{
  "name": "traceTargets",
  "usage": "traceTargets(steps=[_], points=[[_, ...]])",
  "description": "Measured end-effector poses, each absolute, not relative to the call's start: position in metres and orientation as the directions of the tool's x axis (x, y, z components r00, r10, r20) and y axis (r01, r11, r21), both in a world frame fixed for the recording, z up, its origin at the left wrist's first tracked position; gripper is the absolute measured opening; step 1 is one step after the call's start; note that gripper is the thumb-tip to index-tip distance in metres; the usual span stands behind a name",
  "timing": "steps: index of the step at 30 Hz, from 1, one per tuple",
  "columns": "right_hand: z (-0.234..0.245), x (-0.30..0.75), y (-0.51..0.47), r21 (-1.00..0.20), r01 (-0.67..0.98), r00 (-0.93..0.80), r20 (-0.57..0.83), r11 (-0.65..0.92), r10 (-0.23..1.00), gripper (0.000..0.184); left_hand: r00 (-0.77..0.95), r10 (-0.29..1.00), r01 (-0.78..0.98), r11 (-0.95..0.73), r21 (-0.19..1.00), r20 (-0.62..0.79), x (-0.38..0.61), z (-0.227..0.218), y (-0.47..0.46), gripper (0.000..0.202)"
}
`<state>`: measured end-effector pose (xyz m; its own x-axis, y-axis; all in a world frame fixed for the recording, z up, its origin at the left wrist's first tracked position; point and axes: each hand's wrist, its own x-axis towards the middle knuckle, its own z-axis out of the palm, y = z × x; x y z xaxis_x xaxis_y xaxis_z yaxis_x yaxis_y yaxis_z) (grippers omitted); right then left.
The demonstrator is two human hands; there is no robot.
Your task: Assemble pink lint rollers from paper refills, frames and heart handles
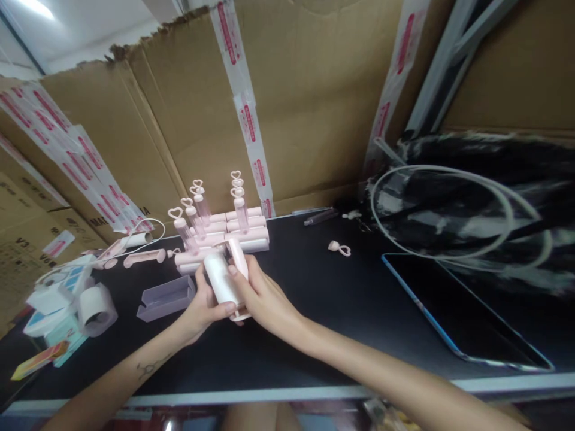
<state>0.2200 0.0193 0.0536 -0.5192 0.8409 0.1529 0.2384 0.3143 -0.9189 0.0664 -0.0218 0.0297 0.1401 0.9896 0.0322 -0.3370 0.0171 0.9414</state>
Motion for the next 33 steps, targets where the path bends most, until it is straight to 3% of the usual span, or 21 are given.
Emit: traceTargets(steps=[4,8,13,15,18,21,24,28,33], points=[[0.05,0.218,0.018,-0.851,0.349,-0.513,0.176,0.392,0.84,0.035,0.178,0.982,-0.302,-0.004,0.953,0.06,0.066,0.027,-0.025,0.114],[0.045,0.217,0.014,-0.828,0.355,-0.517,0.213,0.434,0.829,0.033,0.157,0.984,-0.265,-0.038,0.963,0.083,0.071,0.027,-0.029,0.117],[0.042,0.217,0.012,-0.82,0.335,-0.534,0.241,0.465,0.81,0.038,0.172,0.985,-0.193,0.054,0.98,-0.021,0.072,0.033,-0.032,0.124],[0.045,0.219,0.015,-0.802,0.332,-0.562,0.255,0.496,0.787,0.044,0.217,0.976,-0.108,0.058,0.993,-0.033,0.066,0.035,-0.032,0.122],[0.054,0.225,0.022,-0.714,0.381,-0.607,0.285,0.587,0.741,0.053,0.247,0.969,0.19,-0.045,0.981,-0.004,0.055,0.037,-0.031,0.117],[0.066,0.234,0.032,-0.602,0.403,-0.693,0.291,0.689,0.66,0.041,0.269,0.963,0.497,-0.164,0.852,0.028,0.049,0.041,-0.033,0.109],[0.073,0.242,0.039,-0.582,0.364,-0.775,0.243,0.727,0.583,0.037,0.271,0.962,0.667,-0.206,0.716,0.024,0.05,0.047,-0.035,0.101],[0.074,0.247,0.04,-0.581,0.309,-0.825,0.23,0.753,0.516,0.037,0.281,0.959,0.783,-0.247,0.571,0.031,0.052,0.055,-0.039,0.098],[0.07,0.244,0.032,-0.578,0.312,-0.854,0.177,0.754,0.489,0.036,0.368,0.925,0.881,-0.314,0.353,-0.097,0.041,0.066,-0.041,0.097]])
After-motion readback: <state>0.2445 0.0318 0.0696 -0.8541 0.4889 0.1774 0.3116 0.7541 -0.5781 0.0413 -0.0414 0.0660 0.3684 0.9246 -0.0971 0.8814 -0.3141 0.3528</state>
